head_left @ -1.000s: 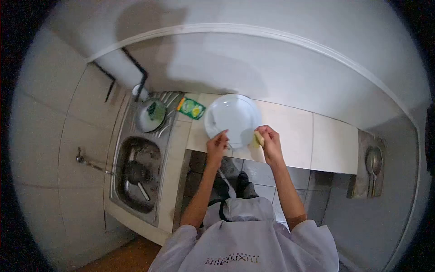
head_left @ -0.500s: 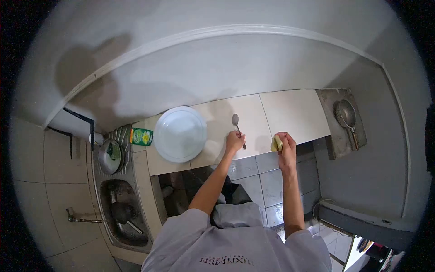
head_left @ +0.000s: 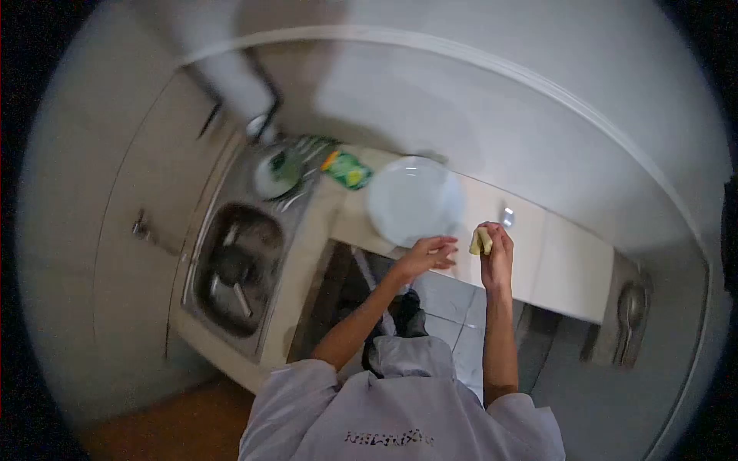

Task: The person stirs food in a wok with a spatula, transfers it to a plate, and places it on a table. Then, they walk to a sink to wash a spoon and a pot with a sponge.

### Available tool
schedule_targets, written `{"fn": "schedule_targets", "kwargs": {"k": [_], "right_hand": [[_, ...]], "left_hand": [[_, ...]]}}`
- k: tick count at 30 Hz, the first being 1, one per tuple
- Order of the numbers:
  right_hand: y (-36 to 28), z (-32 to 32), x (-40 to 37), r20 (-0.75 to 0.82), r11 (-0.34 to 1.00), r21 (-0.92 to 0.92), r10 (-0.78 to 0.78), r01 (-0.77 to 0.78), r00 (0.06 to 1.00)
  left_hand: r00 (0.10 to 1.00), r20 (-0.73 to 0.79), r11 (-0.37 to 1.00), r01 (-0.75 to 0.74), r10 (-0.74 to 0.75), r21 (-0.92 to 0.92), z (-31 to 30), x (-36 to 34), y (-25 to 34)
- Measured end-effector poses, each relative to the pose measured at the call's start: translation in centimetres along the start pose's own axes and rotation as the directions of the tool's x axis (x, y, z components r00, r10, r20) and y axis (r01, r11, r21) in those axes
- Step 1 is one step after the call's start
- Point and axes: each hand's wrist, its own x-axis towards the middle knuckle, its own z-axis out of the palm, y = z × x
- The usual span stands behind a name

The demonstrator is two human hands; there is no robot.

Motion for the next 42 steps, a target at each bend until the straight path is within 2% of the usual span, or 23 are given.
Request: {"fn": "schedule_targets", "kwargs": {"k": [1,4,5,8,10,11,13,14,15,17,18,20,21,23,24,31,34,35,36,37,38,40,42], "right_hand": [[1.0,2.6,0.5,0.065,1.0,0.015,0.026,-0.027,0.998],[4.6,11.7,1.3,0.318,0.986,-0.068,0.163,-0.149,0.934],[5.9,14.5,0.9,0.417,0.974,-0.128,0.225,-0.188,0.881],[11.2,22.4,-1.4,0.608,0.947,-0.199,0.32,-0.251,0.726],[15.4,26.6,-2.0,0.667,0.899,-0.342,0.437,-0.273,0.604],[17.3,28.8,-2.6,0.683,0.891,-0.364,0.454,-0.272,0.572],[20.9,32.6,-4.2,0.669,0.833,-0.433,0.553,-0.345,0.496],[22.6,33.9,-4.8,0.674,0.823,-0.456,0.568,-0.34,0.472],[24.3,35.1,-5.2,0.666,0.81,-0.486,0.586,-0.327,0.462],[27.0,37.3,-6.0,0.65,0.791,-0.533,0.61,-0.3,0.453],[26.8,38.2,-6.7,0.631,0.776,-0.57,0.624,-0.271,0.461],[27.8,39.0,-7.0,0.598,0.752,-0.613,0.642,-0.242,0.479],[28.5,39.2,-6.6,0.575,0.739,-0.639,0.643,-0.213,0.506],[28.5,39.5,-5.5,0.639,0.731,-0.679,0.639,-0.077,0.428],[27.9,39.7,-5.4,0.629,0.735,-0.662,0.65,-0.145,0.426],[26.0,41.6,-2.1,0.601,0.653,-0.75,0.74,-0.108,0.302],[26.3,40.4,1.0,0.776,0.821,-0.548,0.571,-0.161,0.267],[25.4,40.5,1.8,0.768,0.818,-0.551,0.575,-0.168,0.282],[23.8,41.7,2.4,0.811,0.854,-0.506,0.423,0.122,0.405],[22.3,42.9,3.3,0.848,0.794,-0.452,0.242,0.407,0.471],[21.1,43.7,4.4,0.841,0.79,-0.459,0.238,0.406,0.486],[19.4,44.9,6.8,0.745,0.233,-0.667,0.166,0.708,0.647],[21.3,44.4,9.8,0.753,0.18,-0.658,0.169,0.732,0.635]], "left_hand": [[0.999,0.043,1.0,-0.003,0.004,-0.03,-2.1,-3.3,0.7],[0.957,-0.286,0.978,-0.099,0.043,-0.185,-10.4,-12.9,1.0],[0.845,-0.526,0.968,-0.201,0.092,-0.153,-13.0,-16.5,0.7],[0.173,-0.984,0.94,-0.341,0.046,-0.016,-20.9,-26.7,-2.3],[-0.288,-0.939,0.977,-0.05,0.186,0.209,-24.6,-32.0,-5.4],[-0.323,-0.932,0.979,-0.061,0.165,0.194,-26.6,-34.0,-7.5],[-0.212,-0.912,0.834,0.513,0.352,0.203,-30.8,-37.0,-12.9],[-0.027,-0.838,0.608,0.7,0.546,0.374,-33.0,-37.9,-16.5],[-0.054,-0.845,0.627,0.696,0.533,0.351,-32.3,-38.3,-14.4],[0.133,-0.987,0.93,0.365,-0.088,-0.033,-31.7,-38.0,-9.1],[0.124,-0.987,0.935,0.352,-0.098,-0.049,-31.8,-37.6,-8.0],[0.254,-0.943,0.968,-0.076,-0.215,-0.241,-32.5,-37.2,-6.8],[0.256,-0.943,0.965,-0.091,-0.215,-0.245,-33.9,-37.0,-8.2],[0.568,-0.757,0.769,-0.308,-0.323,-0.56,-37.9,-35.9,-13.0],[0.627,-0.725,0.72,-0.358,-0.287,-0.594,-39.1,-35.4,-15.4],[0.336,-0.924,0.964,-0.126,-0.182,-0.235,-35.0,-37.1,-9.6],[0.318,-0.935,0.987,0.017,-0.16,-0.163,-33.3,-37.5,-8.8],[0.195,-0.967,0.977,0.165,-0.164,-0.132,-32.1,-38.1,-7.1],[0.073,-0.988,0.944,0.311,-0.137,-0.107,-31.6,-38.4,-6.2],[0.088,-0.987,0.943,0.317,-0.134,-0.1,-31.7,-38.3,-8.1],[0.048,-0.998,0.961,0.275,0.028,0.04,-32.1,-38.2,-11.4],[0.021,-0.982,0.952,0.242,0.19,0.189,-32.0,-38.1,-11.5],[0.019,-0.991,0.928,0.353,-0.135,-0.12,-30.5,-38.8,-6.9]]}}
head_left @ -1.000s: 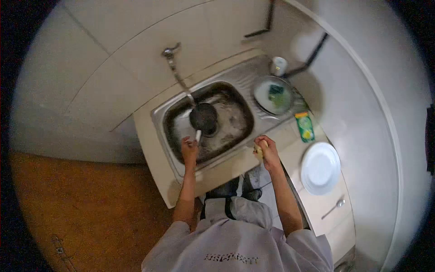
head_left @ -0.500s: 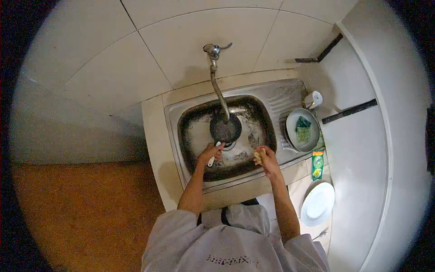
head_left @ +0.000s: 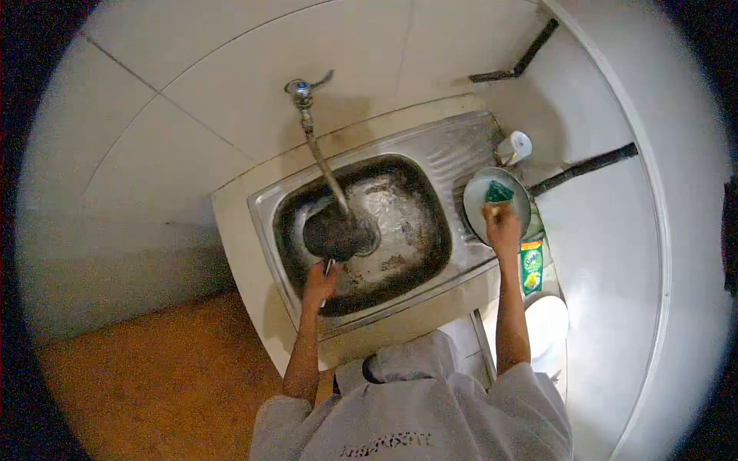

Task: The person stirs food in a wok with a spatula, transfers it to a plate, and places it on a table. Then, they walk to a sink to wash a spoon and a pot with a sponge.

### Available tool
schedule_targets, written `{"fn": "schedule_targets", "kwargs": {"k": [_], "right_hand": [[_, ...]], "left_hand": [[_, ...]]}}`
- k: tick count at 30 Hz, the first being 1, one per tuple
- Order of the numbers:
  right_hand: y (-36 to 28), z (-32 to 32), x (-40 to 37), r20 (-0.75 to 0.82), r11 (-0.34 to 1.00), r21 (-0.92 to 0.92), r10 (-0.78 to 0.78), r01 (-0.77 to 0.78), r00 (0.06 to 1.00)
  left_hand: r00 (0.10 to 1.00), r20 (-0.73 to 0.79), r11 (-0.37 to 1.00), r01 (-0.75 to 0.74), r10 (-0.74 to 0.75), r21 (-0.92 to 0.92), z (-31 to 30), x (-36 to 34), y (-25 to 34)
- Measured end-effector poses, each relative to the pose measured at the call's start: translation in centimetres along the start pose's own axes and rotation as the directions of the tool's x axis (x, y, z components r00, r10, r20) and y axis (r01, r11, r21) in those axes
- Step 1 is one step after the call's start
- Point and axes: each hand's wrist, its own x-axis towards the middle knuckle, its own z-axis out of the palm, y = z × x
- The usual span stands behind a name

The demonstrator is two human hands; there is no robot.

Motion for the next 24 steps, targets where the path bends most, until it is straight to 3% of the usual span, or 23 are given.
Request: {"fn": "schedule_targets", "kwargs": {"k": [1,2,3,5,6,7,8,9,10,11,12,13,14,15,16,18,19,20,22,23,24], "right_hand": [[1.8,1.3,0.9,0.019,0.998,-0.055,-0.032,0.033,0.999],[4.1,2.9,1.7,0.109,0.992,0.077,-0.106,0.098,0.988],[5.3,3.0,2.1,0.106,0.993,0.079,-0.101,0.093,0.989],[7.1,2.9,3.0,0.169,0.944,-0.127,-0.282,0.304,0.944],[7.4,2.5,3.1,0.168,0.945,-0.122,-0.282,0.304,0.945],[7.7,2.0,3.2,0.051,0.957,-0.207,-0.198,0.204,0.979],[8.0,1.8,3.1,-0.071,0.957,-0.273,-0.117,0.094,0.991],[8.7,2.1,2.8,-0.068,0.959,-0.266,-0.116,0.094,0.991],[9.2,2.6,2.3,-0.025,0.906,-0.407,-0.143,0.12,0.989],[10.3,3.3,2.3,0.019,0.83,-0.538,-0.167,0.151,0.986],[11.3,4.3,2.8,-0.043,0.763,-0.565,-0.407,0.314,0.913],[12.6,4.7,3.2,-0.039,0.763,-0.56,-0.414,0.323,0.909],[10.6,2.9,3.0,0.086,0.867,-0.452,-0.192,0.21,0.978],[9.2,1.9,2.8,0.236,0.931,-0.36,0.029,0.06,0.971],[10.9,3.0,3.0,0.162,0.906,-0.412,-0.029,0.095,0.986],[10.9,2.3,2.4,0.136,0.895,-0.423,-0.095,0.144,0.986],[10.7,2.0,2.5,0.108,0.881,-0.435,-0.157,0.189,0.982],[9.1,0.7,3.2,0.218,0.942,-0.336,0.063,0.015,0.974],[16.4,3.1,4.5,-0.09,0.891,-0.412,-0.25,0.192,0.964],[9.2,-0.9,3.0,-0.004,0.91,-0.357,-0.226,0.21,0.974],[10.6,-0.8,3.8,0.06,0.946,-0.294,-0.128,0.141,0.99]], "left_hand": [[1.0,0.007,1.0,-0.006,0.006,0.004,0.3,0.4,-0.7],[0.988,-0.052,0.986,-0.138,0.143,0.089,0.6,1.0,-2.3],[0.955,-0.101,0.948,-0.259,0.28,0.182,0.6,1.0,-2.7],[0.937,-0.134,0.931,-0.289,0.323,0.221,0.5,0.5,-2.8],[0.919,-0.164,0.916,-0.312,0.359,0.254,0.1,-0.1,-1.8],[0.918,-0.165,0.915,-0.312,0.36,0.258,-0.3,-0.6,-0.9],[0.954,-0.146,0.913,-0.196,0.263,0.358,-1.0,-1.8,1.5],[0.978,-0.138,0.886,-0.079,0.158,0.456,-1.4,-2.5,2.5],[0.978,-0.14,0.884,-0.073,0.154,0.462,-0.9,-2.3,1.3],[0.914,-0.222,0.816,-0.168,0.339,0.554,0.2,-1.6,-0.7],[0.81,-0.28,0.726,-0.237,0.515,0.646,0.4,-1.6,-0.6],[0.811,-0.289,0.728,-0.227,0.509,0.647,0.4,-1.9,-0.7],[0.885,-0.28,0.837,-0.191,0.373,0.513,-0.3,-2.8,1.6],[0.941,-0.245,0.92,-0.133,0.235,0.369,-0.6,-3.6,2.8],[0.94,-0.252,0.92,-0.126,0.23,0.37,-0.4,-3.5,2.3],[0.832,-0.387,0.837,-0.156,0.398,0.525,0.4,-3.3,1.3],[0.831,-0.397,0.841,-0.145,0.39,0.521,0.5,-3.2,0.8],[0.857,-0.358,0.86,-0.171,0.371,0.481,0.2,-3.2,1.0],[0.88,-0.337,0.883,-0.166,0.333,0.439,-0.6,-3.2,1.4],[0.93,-0.255,0.948,-0.206,0.266,0.241,-1.1,-3.0,1.8],[0.963,-0.157,0.976,-0.215,0.217,0.03,-1.4,-3.2,1.8]]}}
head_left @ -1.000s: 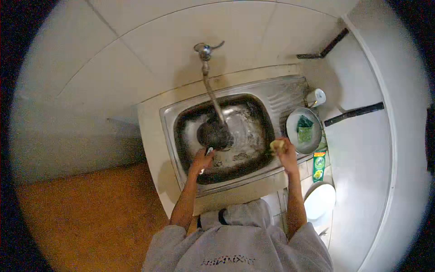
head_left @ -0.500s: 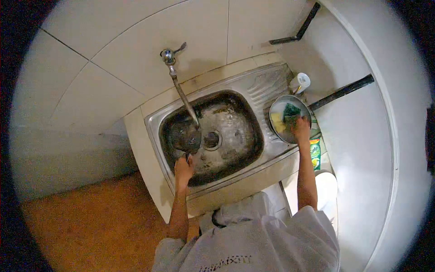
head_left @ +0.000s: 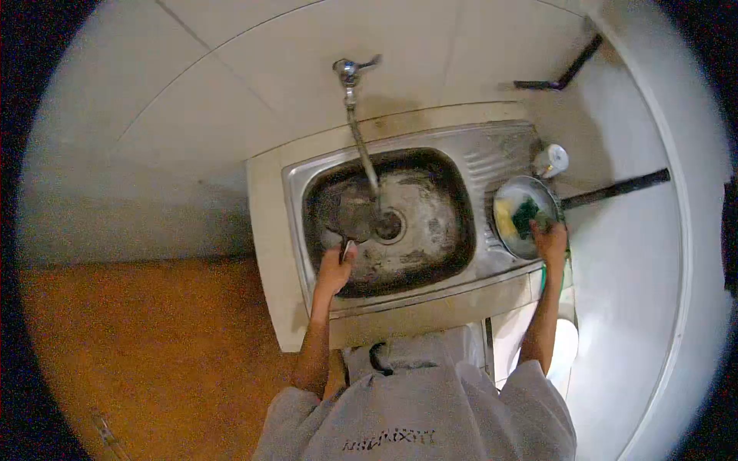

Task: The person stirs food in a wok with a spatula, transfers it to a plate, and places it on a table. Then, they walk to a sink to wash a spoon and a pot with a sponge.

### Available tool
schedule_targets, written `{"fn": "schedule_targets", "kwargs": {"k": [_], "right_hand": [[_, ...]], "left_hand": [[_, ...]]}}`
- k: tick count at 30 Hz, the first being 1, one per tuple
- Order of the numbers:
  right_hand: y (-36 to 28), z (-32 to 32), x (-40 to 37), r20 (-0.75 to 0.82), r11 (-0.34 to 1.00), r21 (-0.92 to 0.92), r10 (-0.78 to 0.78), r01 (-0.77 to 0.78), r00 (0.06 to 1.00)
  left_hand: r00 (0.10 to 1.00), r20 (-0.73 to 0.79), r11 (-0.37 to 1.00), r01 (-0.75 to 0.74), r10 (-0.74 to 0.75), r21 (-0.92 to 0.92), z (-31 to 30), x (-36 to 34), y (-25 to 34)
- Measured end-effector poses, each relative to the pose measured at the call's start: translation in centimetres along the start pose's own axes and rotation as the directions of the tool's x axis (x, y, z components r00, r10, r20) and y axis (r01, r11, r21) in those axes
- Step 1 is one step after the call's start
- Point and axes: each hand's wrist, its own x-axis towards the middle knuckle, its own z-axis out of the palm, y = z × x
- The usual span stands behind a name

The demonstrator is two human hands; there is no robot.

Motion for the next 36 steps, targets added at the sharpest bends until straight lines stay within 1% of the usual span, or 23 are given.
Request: {"fn": "schedule_targets", "kwargs": {"k": [1,3,4,6,8,10,11,13,14,15,17,18,19,20,21,22,24,25,27,29,31,34,36], "right_hand": [[-0.8,-0.2,0.0,0.012,1.0,0.012,-0.02,0.019,1.0],[-2.2,-1.8,-0.3,-0.06,0.934,0.357,0.052,-0.027,0.997],[-2.8,-1.2,-0.4,-0.057,0.932,0.363,0.044,-0.02,0.997],[-5.3,-0.8,-1.3,0.037,0.413,0.908,0.081,-0.067,0.996],[-10.9,-2.3,-3.1,-0.244,0.866,0.374,-0.253,0.331,0.936],[-14.7,-1.2,-4.0,0.136,0.862,0.46,-0.303,0.21,0.943],[-16.0,2.0,-5.1,0.029,0.801,0.533,-0.34,0.273,0.94],[-21.7,7.0,-6.8,0.051,0.699,0.607,-0.508,0.377,0.86],[-23.4,8.1,-6.9,0.089,0.625,0.686,-0.58,0.372,0.81],[-24.8,9.0,-6.8,0.117,0.546,0.759,-0.651,0.355,0.75],[-27.5,10.2,-6.6,0.191,0.627,0.664,-0.67,0.408,0.718],[-28.3,10.9,-6.3,0.262,0.694,0.548,-0.673,0.467,0.692],[-28.5,12.7,-6.0,0.265,0.69,0.554,-0.677,0.466,0.687],[-28.1,15.8,-5.8,0.187,0.661,0.472,-0.722,0.584,0.666],[-27.9,17.5,-5.8,0.114,0.623,0.377,-0.766,0.686,0.633],[-27.9,17.3,-5.8,0.117,0.622,0.378,-0.767,0.686,0.631],[-28.0,17.0,-5.8,0.38,0.714,0.487,-0.692,0.503,0.614],[-27.3,18.9,-6.2,0.384,0.712,0.487,-0.695,0.506,0.608],[-24.6,24.8,-7.3,0.4,0.831,0.388,-0.541,0.397,0.74],[-24.6,25.3,-7.3,0.474,0.84,0.423,-0.526,0.341,0.706],[-24.5,25.3,-7.4,0.544,0.85,0.448,-0.506,0.278,0.67],[-24.3,25.3,-8.2,0.559,0.872,0.455,-0.436,0.178,0.706],[-24.2,25.1,-8.2,0.44,0.737,0.568,-0.648,0.367,0.622]], "left_hand": [[1.0,-0.017,1.0,0.018,-0.018,0.007,0.0,-0.5,0.0],[0.983,-0.003,0.974,0.18,-0.183,-0.134,0.5,-1.1,-0.3],[0.979,0.151,0.899,0.184,-0.134,-0.397,2.5,0.3,-6.1],[0.994,0.089,0.968,0.082,-0.062,-0.236,2.4,-0.1,-4.8],[0.998,0.054,0.998,-0.022,0.026,-0.062,2.5,-0.7,-2.6],[0.975,-0.19,0.981,-0.084,0.117,0.175,2.8,-1.9,-0.8],[0.976,-0.187,0.981,-0.083,0.116,0.175,3.7,-2.1,-2.0],[0.997,0.011,0.995,0.079,-0.08,0.069,5.9,-1.9,-5.7],[0.996,0.008,0.994,0.085,-0.086,0.071,4.9,-2.1,-3.5],[0.967,0.11,0.971,0.224,-0.232,0.077,3.1,-2.3,0.9],[0.902,0.204,0.924,0.369,-0.381,0.097,3.7,-2.5,0.3],[0.991,0.065,0.976,0.103,-0.118,0.191,6.5,-2.5,-4.7],[0.984,-0.04,0.936,-0.15,0.172,0.319,8.0,-2.5,-7.2],[0.985,-0.042,0.937,-0.145,0.167,0.319,7.7,-2.4,-6.1],[0.999,-0.035,0.964,0.001,0.009,0.267,6.9,-2.3,-3.6],[0.989,-0.021,0.965,0.149,-0.148,0.215,6.5,-2.0,-2.2],[0.987,0.04,0.966,0.142,-0.154,0.216,7.1,-1.1,-3.1],[0.982,0.101,0.967,0.134,-0.159,0.215,7.4,-0.6,-3.6],[0.949,0.196,0.954,0.204,-0.248,0.22,7.0,0.7,-2.4],[0.899,0.295,0.937,0.26,-0.323,0.234,7.6,1.1,-2.3],[0.973,0.111,0.94,0.16,-0.201,0.3,9.7,0.7,-4.1],[0.993,0.116,0.988,0.009,-0.027,0.152,9.2,1.5,-6.2],[0.993,0.116,0.976,-0.052,0.028,0.211,8.6,2.0,-7.1]]}}
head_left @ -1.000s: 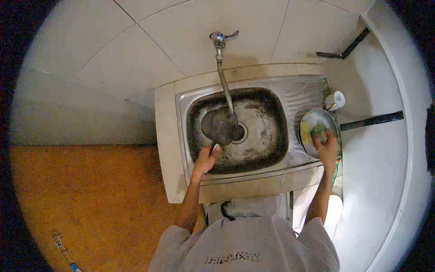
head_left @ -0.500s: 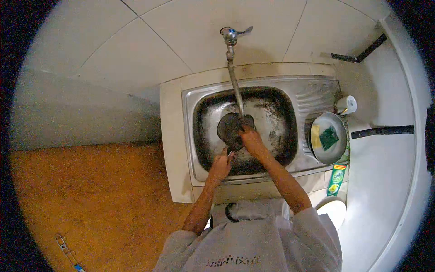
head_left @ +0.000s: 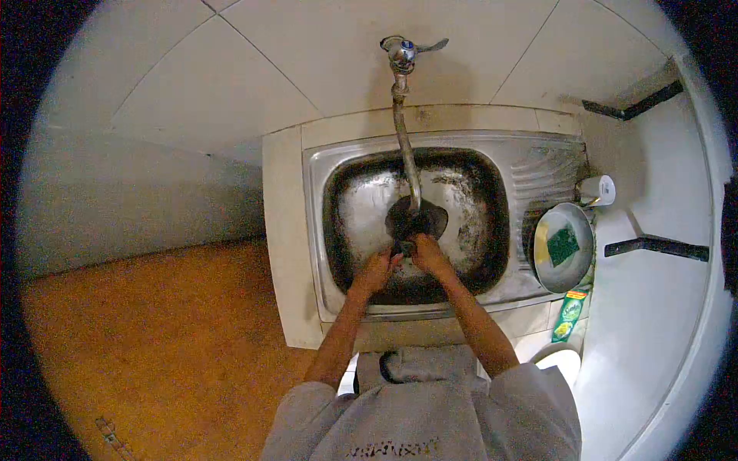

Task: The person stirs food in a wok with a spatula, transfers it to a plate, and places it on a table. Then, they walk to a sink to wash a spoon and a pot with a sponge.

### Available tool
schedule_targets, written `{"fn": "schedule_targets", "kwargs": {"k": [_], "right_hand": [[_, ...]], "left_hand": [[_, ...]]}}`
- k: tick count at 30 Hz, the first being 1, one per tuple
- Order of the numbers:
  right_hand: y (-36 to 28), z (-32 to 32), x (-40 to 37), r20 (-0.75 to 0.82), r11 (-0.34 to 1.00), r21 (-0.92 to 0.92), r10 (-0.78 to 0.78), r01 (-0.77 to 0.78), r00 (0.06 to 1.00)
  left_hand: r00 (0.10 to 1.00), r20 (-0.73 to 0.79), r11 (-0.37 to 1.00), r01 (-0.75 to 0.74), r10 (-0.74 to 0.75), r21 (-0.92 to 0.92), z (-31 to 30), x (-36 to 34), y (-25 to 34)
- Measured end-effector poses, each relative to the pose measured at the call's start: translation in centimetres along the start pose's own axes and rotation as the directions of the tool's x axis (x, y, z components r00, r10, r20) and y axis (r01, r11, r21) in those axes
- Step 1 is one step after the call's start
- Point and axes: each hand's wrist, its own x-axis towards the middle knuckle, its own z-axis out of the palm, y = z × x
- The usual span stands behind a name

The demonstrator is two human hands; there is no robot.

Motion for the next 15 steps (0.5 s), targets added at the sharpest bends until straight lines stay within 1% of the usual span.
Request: {"fn": "schedule_targets", "kwargs": {"k": [1,2,3,4,5,6,7,9,10,11,12,13,14,15], "right_hand": [[0.1,-0.1,-0.3,0.001,1.0,0.0,0.004,-0.004,1.0],[-1.0,-1.2,-1.0,-0.063,0.999,-0.041,-0.036,0.034,0.997],[-2.1,-2.4,-1.6,-0.125,0.994,-0.085,-0.079,0.069,0.989],[-3.2,-3.5,-1.5,-0.125,0.994,-0.086,-0.072,0.061,0.99],[-4.4,-4.6,-0.8,-0.03,0.981,-0.188,0.052,-0.057,0.998],[-4.6,-5.3,0.0,0.051,0.941,-0.298,0.182,-0.159,0.982],[-3.6,-5.4,0.8,0.052,0.94,-0.3,0.188,-0.164,0.981],[-0.1,-4.4,2.6,-0.089,0.879,-0.477,-0.028,-0.018,0.996],[1.0,-4.4,3.3,-0.09,0.879,-0.476,-0.025,-0.022,0.996],[1.9,-4.5,3.9,-0.017,0.883,-0.469,0.027,-0.032,0.999],[2.8,-4.0,4.2,0.057,0.885,-0.464,0.078,-0.043,0.995],[3.4,-3.1,4.4,0.054,0.885,-0.463,0.083,-0.048,0.995],[4.2,-1.6,4.5,-0.086,0.909,-0.414,0.004,-0.04,0.996],[4.9,-0.2,4.9,-0.227,0.931,-0.365,-0.067,-0.021,0.972]], "left_hand": [[0.998,-0.009,0.996,-0.058,0.059,0.064,-0.1,0.4,-0.4],[0.998,-0.003,0.996,-0.06,0.06,0.06,-0.7,0.9,-0.1],[0.992,0.127,0.994,-0.022,0.007,0.111,-1.9,1.7,0.8],[0.966,0.252,0.986,0.009,-0.051,0.167,-2.9,2.3,1.4],[0.965,0.258,0.986,0.007,-0.05,0.165,-3.5,2.8,1.7],[0.973,0.228,0.99,-0.007,-0.026,0.141,-4.0,3.3,1.9],[0.98,0.198,0.993,-0.022,-0.001,0.115,-4.5,3.9,2.2],[0.99,0.134,0.997,-0.053,0.044,0.065,-5.1,4.7,2.6],[0.993,0.1,0.997,-0.07,0.065,0.044,-5.3,5.0,2.6],[0.992,0.104,0.996,-0.073,0.068,0.044,-4.9,5.4,2.2],[0.987,0.139,0.989,-0.098,0.083,0.108,-4.3,5.8,1.6],[0.98,0.174,0.977,-0.127,0.097,0.172,-3.8,6.2,1.0],[0.979,0.176,0.976,-0.132,0.101,0.172,-4.0,6.3,1.1],[0.978,0.193,0.991,-0.097,0.079,0.091,-4.5,6.3,1.5]]}}
